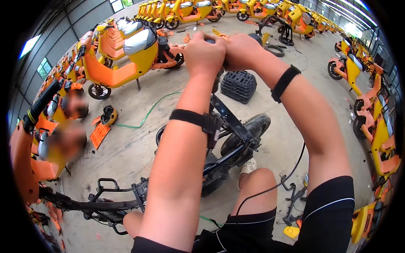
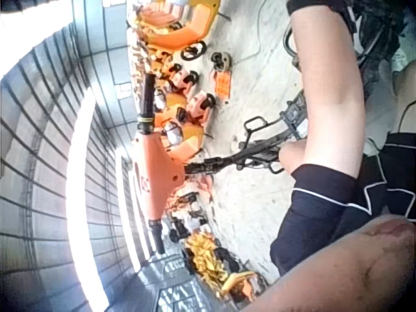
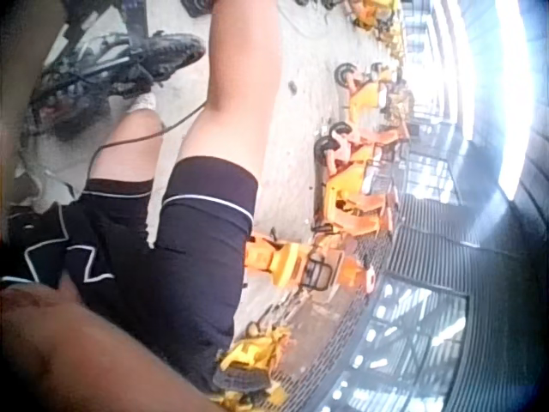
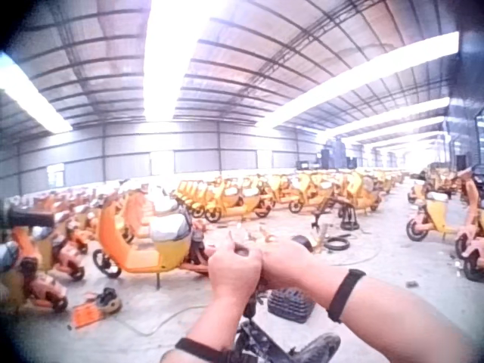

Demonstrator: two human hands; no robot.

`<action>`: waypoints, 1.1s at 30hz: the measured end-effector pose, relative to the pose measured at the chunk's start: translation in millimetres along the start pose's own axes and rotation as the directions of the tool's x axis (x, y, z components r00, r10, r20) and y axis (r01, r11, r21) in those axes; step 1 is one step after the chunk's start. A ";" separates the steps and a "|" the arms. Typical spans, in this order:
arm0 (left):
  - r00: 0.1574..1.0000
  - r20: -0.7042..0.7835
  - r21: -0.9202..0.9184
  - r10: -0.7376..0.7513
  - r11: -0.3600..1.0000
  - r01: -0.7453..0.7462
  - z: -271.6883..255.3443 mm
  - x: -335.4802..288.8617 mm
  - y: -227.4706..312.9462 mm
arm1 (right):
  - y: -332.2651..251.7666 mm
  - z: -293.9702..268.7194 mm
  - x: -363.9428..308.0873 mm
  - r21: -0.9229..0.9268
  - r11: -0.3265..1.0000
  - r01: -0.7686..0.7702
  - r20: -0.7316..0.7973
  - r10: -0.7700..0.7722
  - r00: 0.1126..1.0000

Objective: The person uses a cordless drill to screw components onto a metal scooter frame while sitting on the floor. They handle screws and then remove the battery from the drill.

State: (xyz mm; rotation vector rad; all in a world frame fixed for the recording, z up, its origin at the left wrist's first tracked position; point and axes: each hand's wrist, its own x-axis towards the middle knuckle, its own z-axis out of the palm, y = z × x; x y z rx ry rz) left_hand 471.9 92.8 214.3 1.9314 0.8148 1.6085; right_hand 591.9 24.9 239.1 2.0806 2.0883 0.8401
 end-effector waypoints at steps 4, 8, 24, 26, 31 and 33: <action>1.000 0.023 -0.019 0.013 1.000 -0.013 -4.8 4.9 -4.8 | -4.6 -10.4 -0.4 -0.032 0.998 0.047 0.001 -0.047 0.999; 0.996 0.073 -0.028 0.058 0.998 -0.056 -3.7 9.2 -14.2 | -9.1 -10.4 -15.5 0.054 0.998 0.033 0.001 -0.033 0.999; 0.983 0.062 -0.143 0.170 0.977 -0.160 -2.1 18.4 -24.6 | -28.8 -34.4 -9.0 -0.056 0.992 -0.110 0.141 0.117 0.983; 0.987 0.099 -0.133 0.127 0.985 -0.114 -3.9 13.9 -22.3 | -26.4 -24.9 -9.4 -0.079 0.991 -0.111 0.129 0.121 0.984; 0.987 0.042 -0.166 0.156 0.975 -0.147 -4.4 12.1 -20.5 | -23.2 -16.4 -11.2 -0.053 0.994 -0.095 0.063 0.098 0.993; 0.992 0.041 -0.116 0.122 0.986 -0.117 -1.1 6.7 -16.5 | -19.5 -12.4 -13.3 -0.031 0.996 -0.084 0.018 0.085 0.996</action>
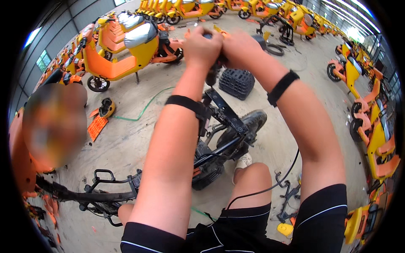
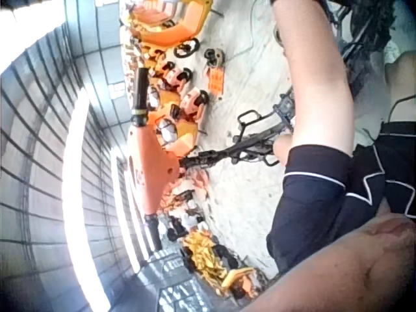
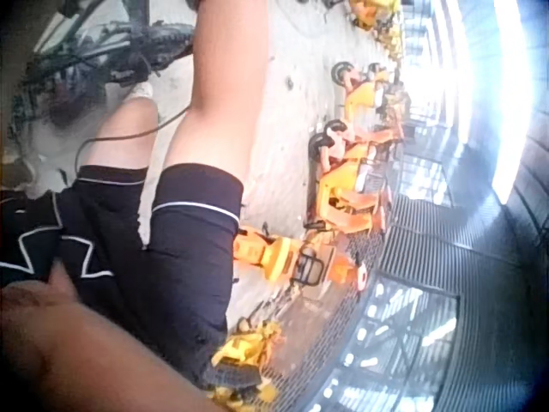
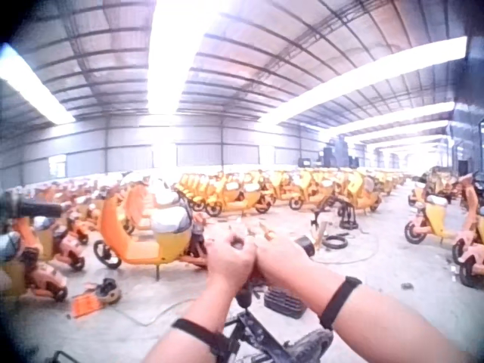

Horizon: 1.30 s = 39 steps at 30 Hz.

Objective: The person uses a cordless drill to screw components onto a metal scooter frame while sitting on the floor. They handle screws and then remove the battery from the drill.

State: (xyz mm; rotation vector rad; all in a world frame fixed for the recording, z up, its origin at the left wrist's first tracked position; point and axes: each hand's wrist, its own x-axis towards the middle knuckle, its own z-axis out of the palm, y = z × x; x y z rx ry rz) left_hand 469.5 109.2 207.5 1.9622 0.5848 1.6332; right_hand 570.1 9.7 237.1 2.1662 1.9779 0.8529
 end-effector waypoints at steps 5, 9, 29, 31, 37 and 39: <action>0.989 0.140 -0.028 -0.049 0.998 0.054 -37.4 6.2 -8.3 | -9.1 -19.3 5.6 0.119 0.992 0.045 0.020 -0.048 0.999; 0.964 0.233 -0.372 -0.127 0.904 0.209 -139.5 -41.7 53.8 | -0.5 -26.9 -4.8 0.124 0.992 0.006 0.042 -0.011 0.999; 0.632 0.673 0.003 -0.383 0.857 0.516 -336.0 -347.3 19.1 | -136.3 -71.4 -322.9 0.465 -0.876 0.126 0.435 0.350 0.829; 0.749 0.659 0.101 -0.069 0.995 0.003 -308.8 -336.2 57.9 | -177.3 -67.4 -362.6 0.394 -0.918 0.038 0.679 0.318 0.662; 0.751 0.653 0.321 0.098 0.863 -0.391 -286.2 -349.5 80.2 | -273.0 -67.9 -345.0 0.389 -0.745 -0.543 0.786 -0.039 0.616; 0.792 0.609 0.416 -0.026 0.861 -0.292 -293.5 -363.9 55.6 | -304.3 -61.4 -331.2 0.255 -0.756 -0.603 0.747 -0.242 0.620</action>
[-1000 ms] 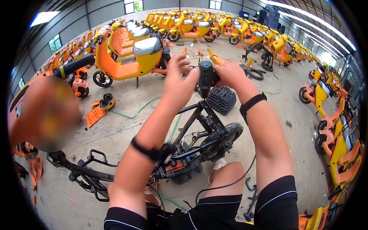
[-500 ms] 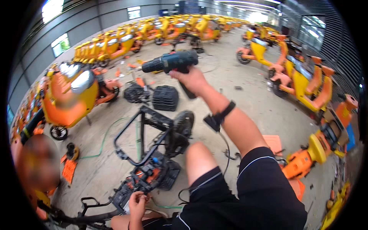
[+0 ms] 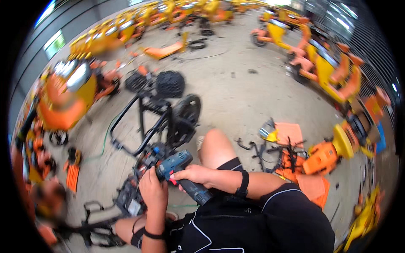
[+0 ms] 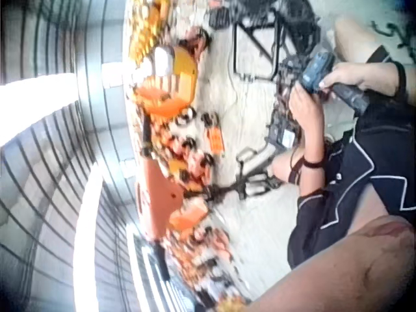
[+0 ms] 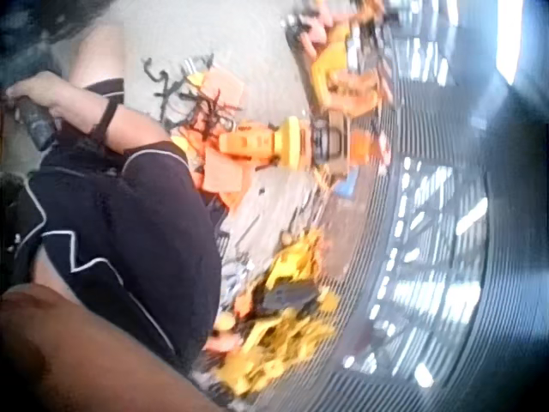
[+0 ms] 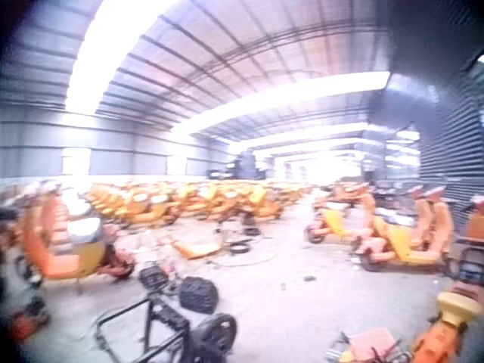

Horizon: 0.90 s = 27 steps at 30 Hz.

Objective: The person uses a cordless drill to screw components onto a metal scooter frame while sitting on the floor. They handle screws and then remove the battery from the drill.

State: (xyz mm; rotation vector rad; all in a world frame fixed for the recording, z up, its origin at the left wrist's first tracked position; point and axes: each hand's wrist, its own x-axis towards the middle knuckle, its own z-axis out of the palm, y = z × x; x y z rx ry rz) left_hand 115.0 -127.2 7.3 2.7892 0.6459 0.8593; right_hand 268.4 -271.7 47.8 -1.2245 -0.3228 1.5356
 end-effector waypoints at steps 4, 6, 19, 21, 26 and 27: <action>0.969 0.122 0.117 -0.217 0.972 0.203 14.0 -26.1 -38.8 | 22.6 19.0 42.1 -0.057 0.975 -0.216 0.064 0.219 0.974; 0.973 0.080 0.059 -0.217 0.975 0.212 7.7 -36.7 -55.8 | 28.0 18.5 69.1 -0.182 0.966 -0.182 0.133 0.207 0.969; 0.846 0.193 0.035 -0.497 0.865 0.501 -32.5 -46.7 -99.2 | 5.4 41.0 150.1 -0.487 0.864 0.131 0.490 0.146 0.859; 0.800 0.253 0.025 -0.544 0.830 0.557 -34.9 -43.3 -99.5 | 8.3 35.6 160.0 -0.509 0.819 0.264 0.546 0.070 0.835; 0.708 0.380 -0.013 -0.596 0.762 0.648 -54.1 -28.8 -91.5 | -0.9 28.8 178.7 -0.459 0.543 0.703 0.744 -0.197 0.638; 0.692 0.390 -0.026 -0.608 0.744 0.668 -58.8 -33.7 -92.2 | -7.4 36.4 172.0 -0.427 0.666 0.612 0.732 -0.143 0.666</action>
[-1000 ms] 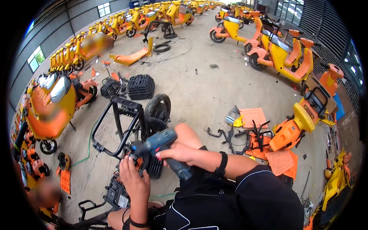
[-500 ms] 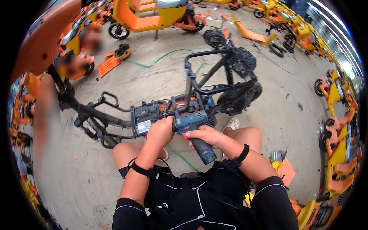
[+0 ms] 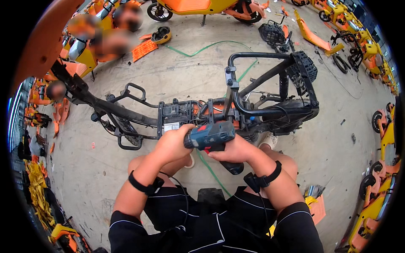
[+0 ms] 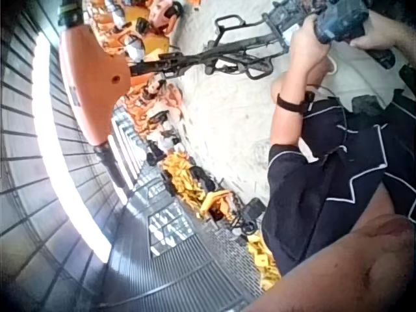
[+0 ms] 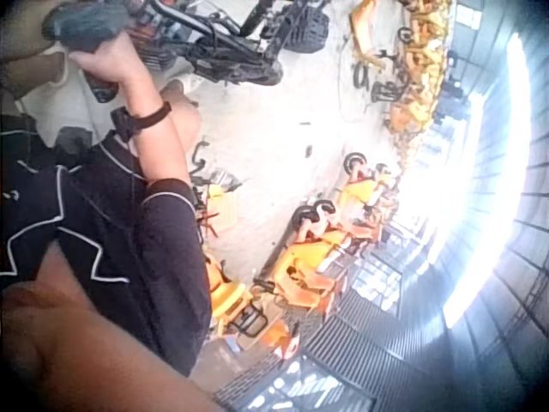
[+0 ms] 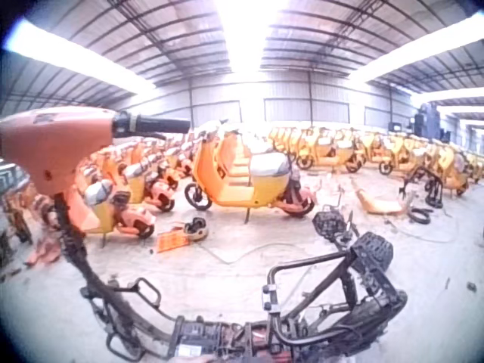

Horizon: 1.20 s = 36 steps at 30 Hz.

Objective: The person uses a cordless drill to screw components onto a metal scooter frame while sitting on the floor. They handle screws and then remove the battery from the drill.

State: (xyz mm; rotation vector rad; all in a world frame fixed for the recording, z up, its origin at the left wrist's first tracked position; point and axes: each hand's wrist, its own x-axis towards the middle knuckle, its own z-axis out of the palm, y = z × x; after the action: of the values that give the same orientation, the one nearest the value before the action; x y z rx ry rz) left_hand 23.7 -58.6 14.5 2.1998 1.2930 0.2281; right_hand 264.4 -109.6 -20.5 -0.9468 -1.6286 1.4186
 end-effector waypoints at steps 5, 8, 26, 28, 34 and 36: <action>0.971 0.235 -0.120 0.032 0.993 -0.004 -32.0 -20.3 18.6 | -14.6 6.9 -10.8 -0.169 0.978 0.123 0.104 -0.106 0.989; 0.920 0.392 -0.124 0.002 0.991 0.050 -39.3 -37.5 23.1 | -16.9 16.9 -24.1 -0.217 0.974 0.067 0.142 -0.036 0.989; 0.956 -0.155 -0.398 0.251 0.870 -0.292 21.2 -49.7 -25.5 | -53.3 41.6 -35.3 -0.003 0.988 -0.156 -0.212 0.152 0.965; 0.970 -0.214 -0.478 0.117 0.853 -0.209 4.3 -44.2 -24.8 | -55.7 39.8 -20.4 -0.087 0.993 -0.081 -0.287 0.053 0.957; 0.844 -0.535 -0.320 0.028 0.918 -0.234 12.6 -33.3 -33.8 | -41.3 46.9 0.8 0.071 0.987 -0.146 -0.359 0.162 0.919; 0.864 -0.490 -0.601 -0.120 0.764 -0.234 19.9 -32.4 -41.0 | -14.9 48.4 0.3 0.233 0.963 -0.136 -0.306 0.205 0.930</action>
State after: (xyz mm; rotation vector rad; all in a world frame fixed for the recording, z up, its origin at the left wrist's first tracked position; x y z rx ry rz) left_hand -15.4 -78.5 -20.1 1.6065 1.1462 1.1693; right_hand 220.0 -131.5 -10.0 -1.1539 -1.1515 1.4256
